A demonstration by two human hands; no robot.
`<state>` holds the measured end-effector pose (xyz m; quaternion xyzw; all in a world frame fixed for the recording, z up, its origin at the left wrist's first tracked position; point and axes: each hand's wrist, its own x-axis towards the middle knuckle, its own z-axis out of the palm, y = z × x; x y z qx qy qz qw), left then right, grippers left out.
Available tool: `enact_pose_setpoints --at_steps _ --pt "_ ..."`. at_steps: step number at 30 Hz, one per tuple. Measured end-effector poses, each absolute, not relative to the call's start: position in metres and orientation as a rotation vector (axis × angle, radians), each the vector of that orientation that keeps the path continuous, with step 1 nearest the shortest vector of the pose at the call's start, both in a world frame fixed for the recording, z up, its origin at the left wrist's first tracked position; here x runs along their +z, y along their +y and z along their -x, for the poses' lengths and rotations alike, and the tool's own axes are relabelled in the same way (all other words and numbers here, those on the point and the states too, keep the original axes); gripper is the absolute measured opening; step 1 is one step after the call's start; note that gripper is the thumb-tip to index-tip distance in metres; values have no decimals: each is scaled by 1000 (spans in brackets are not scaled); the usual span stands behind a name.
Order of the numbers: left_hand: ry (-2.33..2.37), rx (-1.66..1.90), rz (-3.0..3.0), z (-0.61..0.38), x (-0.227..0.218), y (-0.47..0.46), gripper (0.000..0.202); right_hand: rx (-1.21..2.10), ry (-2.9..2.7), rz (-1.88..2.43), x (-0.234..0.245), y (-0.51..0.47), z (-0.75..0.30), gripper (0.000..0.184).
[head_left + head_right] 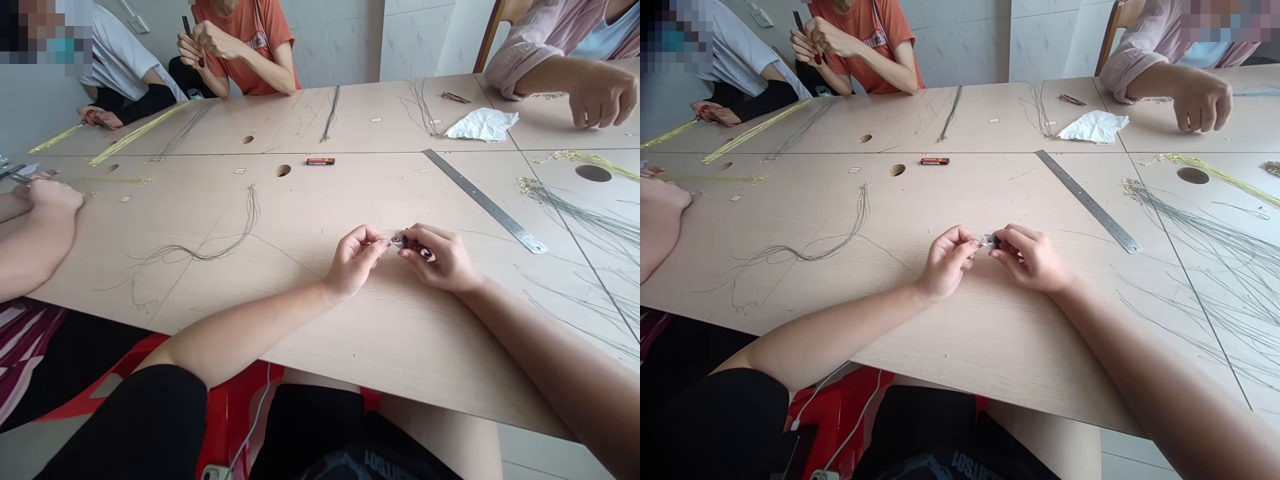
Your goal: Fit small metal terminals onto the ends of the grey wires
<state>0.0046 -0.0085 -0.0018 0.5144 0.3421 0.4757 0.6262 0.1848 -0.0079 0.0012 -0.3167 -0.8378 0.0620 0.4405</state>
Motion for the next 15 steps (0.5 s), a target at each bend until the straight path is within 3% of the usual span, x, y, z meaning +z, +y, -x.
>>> enact_pose_setpoints --at_steps 15 --pt "756 1069 -1192 -5 -4 -8 26 184 -2103 726 2 -8 -184 5"
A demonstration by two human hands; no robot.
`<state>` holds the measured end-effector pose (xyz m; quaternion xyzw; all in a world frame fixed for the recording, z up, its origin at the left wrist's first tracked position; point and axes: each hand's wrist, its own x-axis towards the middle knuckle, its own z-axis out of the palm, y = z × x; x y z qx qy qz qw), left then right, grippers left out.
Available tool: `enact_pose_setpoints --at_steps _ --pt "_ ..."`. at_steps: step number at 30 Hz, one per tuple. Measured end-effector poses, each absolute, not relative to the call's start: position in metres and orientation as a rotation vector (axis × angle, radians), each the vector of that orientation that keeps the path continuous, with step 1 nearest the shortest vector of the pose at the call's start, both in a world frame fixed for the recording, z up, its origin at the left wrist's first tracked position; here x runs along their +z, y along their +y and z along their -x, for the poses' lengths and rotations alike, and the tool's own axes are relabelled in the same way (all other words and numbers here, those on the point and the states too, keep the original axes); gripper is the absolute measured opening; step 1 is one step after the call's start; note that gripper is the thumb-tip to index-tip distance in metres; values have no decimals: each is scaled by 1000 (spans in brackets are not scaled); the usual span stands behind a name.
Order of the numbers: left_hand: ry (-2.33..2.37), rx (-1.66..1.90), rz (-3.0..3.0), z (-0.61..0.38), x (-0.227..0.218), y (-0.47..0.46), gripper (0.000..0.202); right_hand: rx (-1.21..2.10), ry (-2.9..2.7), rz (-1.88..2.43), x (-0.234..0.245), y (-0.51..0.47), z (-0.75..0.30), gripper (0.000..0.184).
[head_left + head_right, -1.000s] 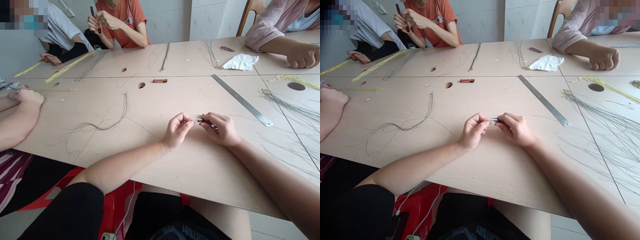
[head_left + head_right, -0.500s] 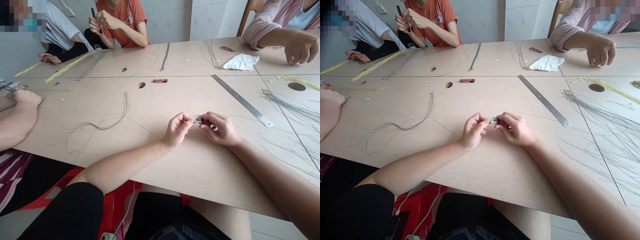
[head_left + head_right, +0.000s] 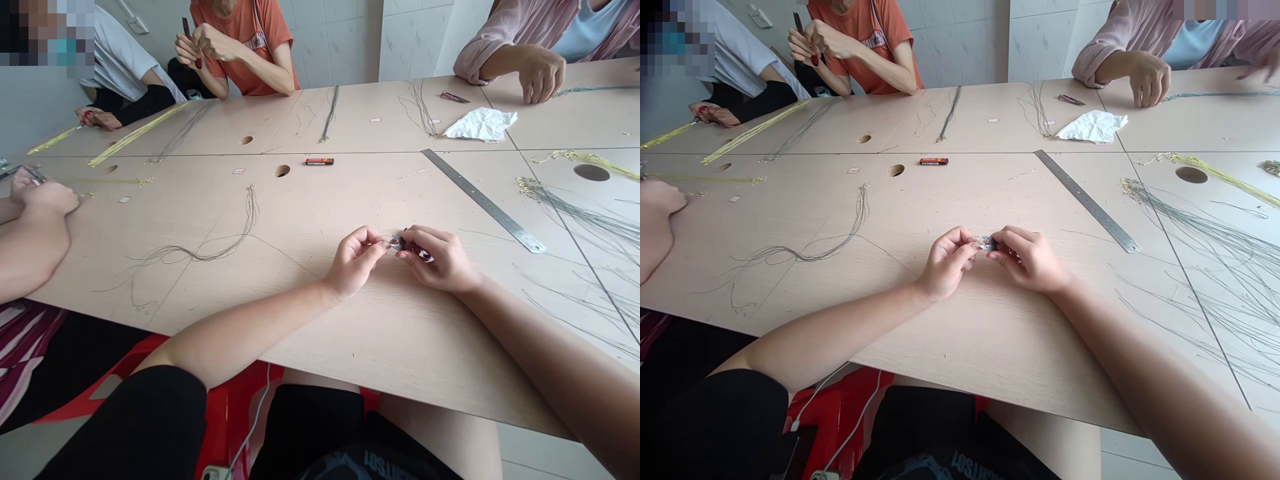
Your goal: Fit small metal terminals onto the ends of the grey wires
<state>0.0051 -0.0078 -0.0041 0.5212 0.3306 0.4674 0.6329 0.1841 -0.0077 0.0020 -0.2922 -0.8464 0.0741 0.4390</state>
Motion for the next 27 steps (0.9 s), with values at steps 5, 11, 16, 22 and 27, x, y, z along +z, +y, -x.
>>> enact_pose_setpoints --at_steps 5,11,16,22,27 --pt "742 1065 -1187 -5 -4 -8 26 220 -2111 719 2 -7 -184 5" --pt "774 1049 -1197 -5 -3 -8 26 211 -2114 739 1 -8 -184 6" --pt "777 1048 -1200 -5 -2 -8 24 215 -2101 760 1 -8 -183 9" --pt "780 1058 -1198 -5 -2 -8 27 228 -2094 770 2 -9 -184 8" --pt "784 1048 -1192 -6 -1 -8 28 241 -2091 765 2 -9 -183 9"
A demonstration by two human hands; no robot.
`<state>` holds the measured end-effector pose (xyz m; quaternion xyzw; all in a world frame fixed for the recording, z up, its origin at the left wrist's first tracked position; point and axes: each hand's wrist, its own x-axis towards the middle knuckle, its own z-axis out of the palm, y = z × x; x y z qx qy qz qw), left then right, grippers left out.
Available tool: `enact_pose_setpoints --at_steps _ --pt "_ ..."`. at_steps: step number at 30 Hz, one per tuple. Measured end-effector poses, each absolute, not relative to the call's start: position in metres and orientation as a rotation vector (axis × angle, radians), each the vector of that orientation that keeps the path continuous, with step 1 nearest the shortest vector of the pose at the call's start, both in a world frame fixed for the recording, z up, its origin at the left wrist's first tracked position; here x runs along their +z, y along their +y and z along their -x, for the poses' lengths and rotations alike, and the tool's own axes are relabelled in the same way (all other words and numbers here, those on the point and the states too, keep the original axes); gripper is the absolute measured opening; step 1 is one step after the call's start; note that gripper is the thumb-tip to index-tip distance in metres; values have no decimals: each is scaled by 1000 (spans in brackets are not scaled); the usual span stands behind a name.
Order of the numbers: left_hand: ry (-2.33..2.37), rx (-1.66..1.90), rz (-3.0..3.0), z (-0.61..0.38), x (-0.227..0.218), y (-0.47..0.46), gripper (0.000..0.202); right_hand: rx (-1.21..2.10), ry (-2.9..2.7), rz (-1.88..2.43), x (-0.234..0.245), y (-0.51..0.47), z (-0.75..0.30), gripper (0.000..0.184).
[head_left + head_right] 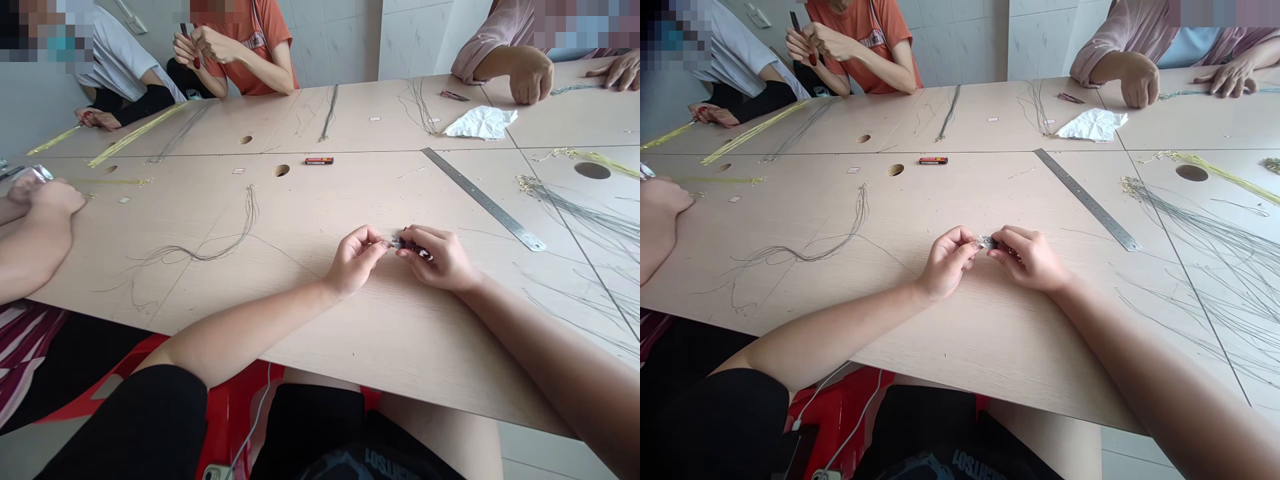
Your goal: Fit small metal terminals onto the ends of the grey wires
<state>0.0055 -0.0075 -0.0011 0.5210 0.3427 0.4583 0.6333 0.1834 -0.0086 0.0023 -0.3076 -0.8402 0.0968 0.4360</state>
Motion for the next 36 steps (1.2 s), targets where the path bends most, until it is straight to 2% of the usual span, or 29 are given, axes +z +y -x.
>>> enact_pose_setpoints --at_steps 36 --pt "775 1061 -1177 -5 -3 -7 26 302 -2120 831 2 -9 -186 19"
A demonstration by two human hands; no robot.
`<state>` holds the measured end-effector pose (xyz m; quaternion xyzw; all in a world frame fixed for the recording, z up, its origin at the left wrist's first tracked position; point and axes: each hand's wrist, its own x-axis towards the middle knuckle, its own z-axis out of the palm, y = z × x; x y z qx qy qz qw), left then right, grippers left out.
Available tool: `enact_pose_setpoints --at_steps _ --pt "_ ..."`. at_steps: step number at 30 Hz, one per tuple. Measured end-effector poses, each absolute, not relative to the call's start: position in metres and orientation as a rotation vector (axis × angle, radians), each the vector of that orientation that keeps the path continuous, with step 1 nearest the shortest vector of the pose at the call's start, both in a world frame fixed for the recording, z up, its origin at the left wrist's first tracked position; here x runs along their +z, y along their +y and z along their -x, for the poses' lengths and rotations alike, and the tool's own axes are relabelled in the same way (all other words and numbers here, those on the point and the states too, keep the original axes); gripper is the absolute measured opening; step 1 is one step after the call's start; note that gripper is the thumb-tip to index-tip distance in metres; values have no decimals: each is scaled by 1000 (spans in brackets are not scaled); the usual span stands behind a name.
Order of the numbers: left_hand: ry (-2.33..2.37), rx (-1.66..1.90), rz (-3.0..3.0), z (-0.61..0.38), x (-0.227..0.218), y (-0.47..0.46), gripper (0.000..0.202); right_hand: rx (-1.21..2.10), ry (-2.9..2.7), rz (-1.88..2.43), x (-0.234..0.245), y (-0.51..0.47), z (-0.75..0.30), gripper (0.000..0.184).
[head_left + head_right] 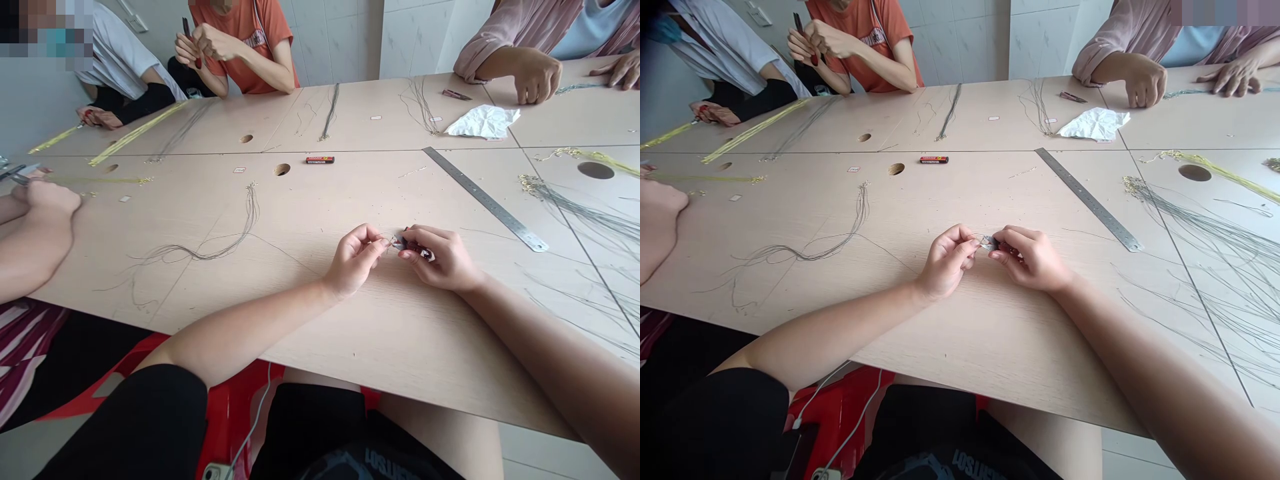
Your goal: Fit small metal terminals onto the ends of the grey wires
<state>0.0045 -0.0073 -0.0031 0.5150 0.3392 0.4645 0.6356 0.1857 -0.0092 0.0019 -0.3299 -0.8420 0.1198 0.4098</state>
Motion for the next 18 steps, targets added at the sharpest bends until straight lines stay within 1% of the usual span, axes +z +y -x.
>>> enact_pose_setpoints --at_steps 4,9,13,18 --pt "824 1106 -1214 -5 -4 -6 28 264 -2074 951 5 -9 -188 24" --pt "915 1233 -1357 -2 -1 -4 32 0 -1863 1386 5 5 -212 29" --pt "911 1265 -1522 0 1 -6 30 -115 -1830 1678 -9 19 -238 40" --pt "843 1342 -1743 0 5 -10 25 -157 -1868 1654 -29 27 -247 49"
